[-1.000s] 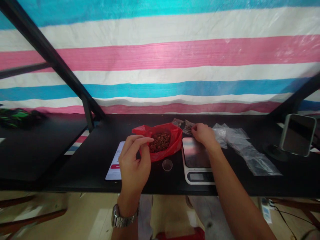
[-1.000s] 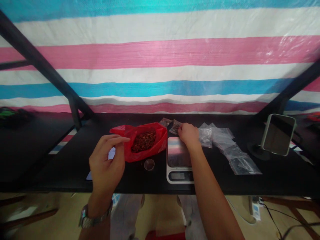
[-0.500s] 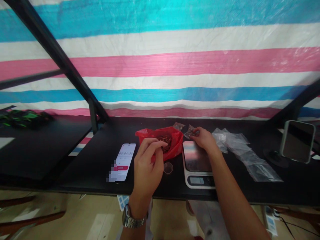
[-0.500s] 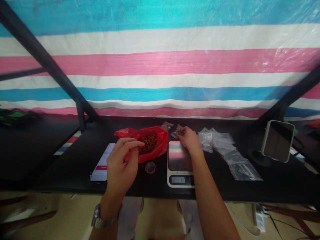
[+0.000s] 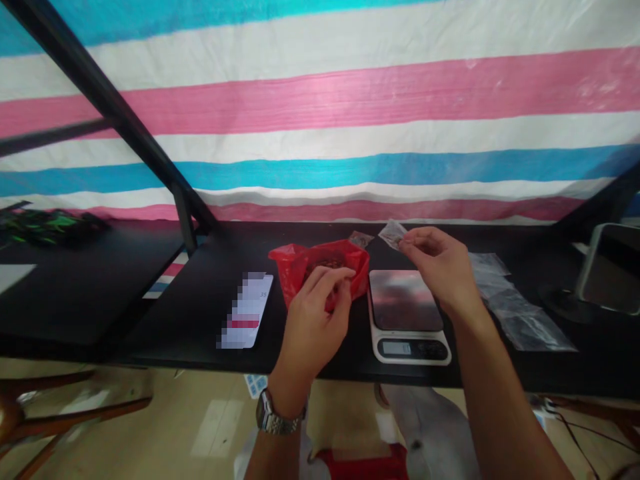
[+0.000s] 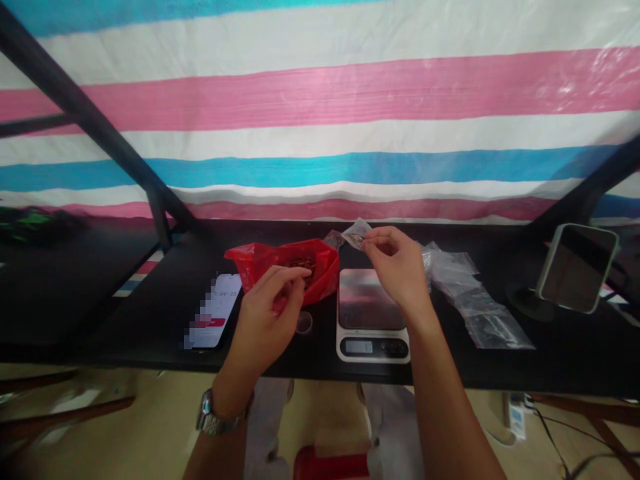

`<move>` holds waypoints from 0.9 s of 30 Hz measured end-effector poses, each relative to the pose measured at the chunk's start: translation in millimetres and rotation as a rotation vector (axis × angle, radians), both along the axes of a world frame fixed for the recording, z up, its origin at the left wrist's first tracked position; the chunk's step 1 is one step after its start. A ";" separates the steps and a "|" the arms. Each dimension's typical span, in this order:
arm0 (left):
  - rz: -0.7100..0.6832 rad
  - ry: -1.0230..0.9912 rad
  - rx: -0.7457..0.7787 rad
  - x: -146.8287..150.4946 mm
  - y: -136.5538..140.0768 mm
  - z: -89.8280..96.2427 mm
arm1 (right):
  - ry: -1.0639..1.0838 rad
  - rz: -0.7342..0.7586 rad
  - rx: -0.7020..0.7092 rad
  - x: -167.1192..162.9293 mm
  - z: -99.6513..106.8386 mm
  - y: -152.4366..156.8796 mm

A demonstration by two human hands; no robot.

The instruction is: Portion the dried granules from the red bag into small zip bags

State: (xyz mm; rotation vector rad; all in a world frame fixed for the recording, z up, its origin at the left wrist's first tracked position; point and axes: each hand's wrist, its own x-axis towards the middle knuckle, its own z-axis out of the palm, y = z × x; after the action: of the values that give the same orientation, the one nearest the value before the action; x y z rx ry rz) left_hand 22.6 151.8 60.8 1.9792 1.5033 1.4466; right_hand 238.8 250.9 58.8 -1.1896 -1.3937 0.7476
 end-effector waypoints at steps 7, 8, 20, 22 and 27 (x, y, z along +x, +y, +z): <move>-0.294 -0.169 -0.357 25.3 -0.2 -4.6 | 0.092 0.265 -0.012 -1.1 -1.2 -33.6; -0.304 -0.209 -0.359 27.7 0.1 -4.9 | 0.090 0.294 -0.014 -3.3 -2.0 -34.9; -0.107 -0.663 -0.317 28.4 10.4 -6.5 | 0.027 0.324 0.131 -42.7 3.3 -54.4; -0.113 -0.702 -0.311 25.9 11.1 -6.0 | -0.035 0.279 0.157 -46.1 5.5 -56.2; -0.040 -0.749 -0.209 19.3 10.5 -3.8 | -0.214 0.172 0.256 -52.6 14.9 -62.8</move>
State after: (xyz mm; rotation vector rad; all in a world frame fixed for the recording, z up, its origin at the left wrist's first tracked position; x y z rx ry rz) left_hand 41.9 162.3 57.1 1.1328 1.1902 1.6638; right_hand 186.2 188.1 73.8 -0.9786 -1.7307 0.5503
